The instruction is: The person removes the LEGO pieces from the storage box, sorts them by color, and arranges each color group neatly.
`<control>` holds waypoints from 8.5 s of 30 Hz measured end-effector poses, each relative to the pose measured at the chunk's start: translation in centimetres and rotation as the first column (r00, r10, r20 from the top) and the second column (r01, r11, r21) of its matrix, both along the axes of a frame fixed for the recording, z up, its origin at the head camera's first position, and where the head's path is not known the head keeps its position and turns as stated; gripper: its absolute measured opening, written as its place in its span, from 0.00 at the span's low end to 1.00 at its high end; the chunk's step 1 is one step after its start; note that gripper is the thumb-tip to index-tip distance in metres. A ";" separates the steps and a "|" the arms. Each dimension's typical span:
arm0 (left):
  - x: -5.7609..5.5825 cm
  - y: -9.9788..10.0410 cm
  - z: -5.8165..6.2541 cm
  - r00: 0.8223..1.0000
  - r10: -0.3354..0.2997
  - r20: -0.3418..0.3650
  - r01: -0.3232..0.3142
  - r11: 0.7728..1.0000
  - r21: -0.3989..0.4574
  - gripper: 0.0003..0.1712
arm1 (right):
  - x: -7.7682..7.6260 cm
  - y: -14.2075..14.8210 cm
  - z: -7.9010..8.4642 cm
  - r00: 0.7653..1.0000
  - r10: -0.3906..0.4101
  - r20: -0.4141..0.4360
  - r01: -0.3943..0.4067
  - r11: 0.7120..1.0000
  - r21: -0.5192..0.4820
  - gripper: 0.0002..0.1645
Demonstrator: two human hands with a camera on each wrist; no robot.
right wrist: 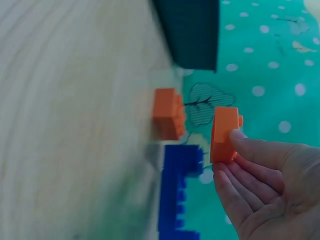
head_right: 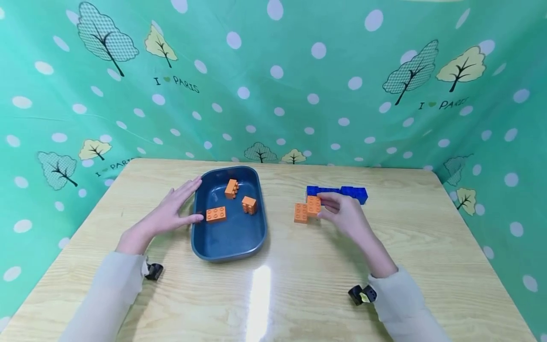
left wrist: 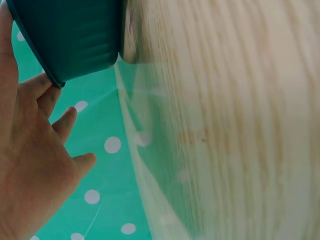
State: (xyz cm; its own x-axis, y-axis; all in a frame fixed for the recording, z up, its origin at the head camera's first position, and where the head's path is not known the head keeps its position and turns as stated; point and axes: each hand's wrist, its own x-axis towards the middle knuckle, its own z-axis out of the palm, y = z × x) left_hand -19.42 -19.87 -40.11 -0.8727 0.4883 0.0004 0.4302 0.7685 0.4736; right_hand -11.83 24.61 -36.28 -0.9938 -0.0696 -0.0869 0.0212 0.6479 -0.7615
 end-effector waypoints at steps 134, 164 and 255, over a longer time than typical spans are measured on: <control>-0.6 0.2 0.2 1.000 -0.016 0.015 0.017 0.999 -0.037 0.58 | -3.5 -19.2 -2.5 0.722 0.652 0.232 -0.669 0.743 -0.004 0.25; -0.3 0.1 0.0 1.000 -0.004 0.007 0.005 0.999 -0.045 0.58 | -3.9 -11.2 3.2 0.948 0.313 -0.065 -0.312 0.950 0.015 0.31; -0.2 0.3 0.2 1.000 0.002 0.029 -0.001 0.999 -0.037 0.59 | -1.6 -3.3 0.6 0.985 0.105 -0.135 -0.096 0.993 0.072 0.23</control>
State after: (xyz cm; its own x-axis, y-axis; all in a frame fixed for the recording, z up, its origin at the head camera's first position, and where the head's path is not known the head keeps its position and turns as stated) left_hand -19.65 -19.60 -39.91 -0.8729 0.4859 -0.0431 0.4151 0.7863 0.4577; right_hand -13.48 21.33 -35.72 -0.9847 -0.1689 0.0428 -0.1491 0.6895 -0.7088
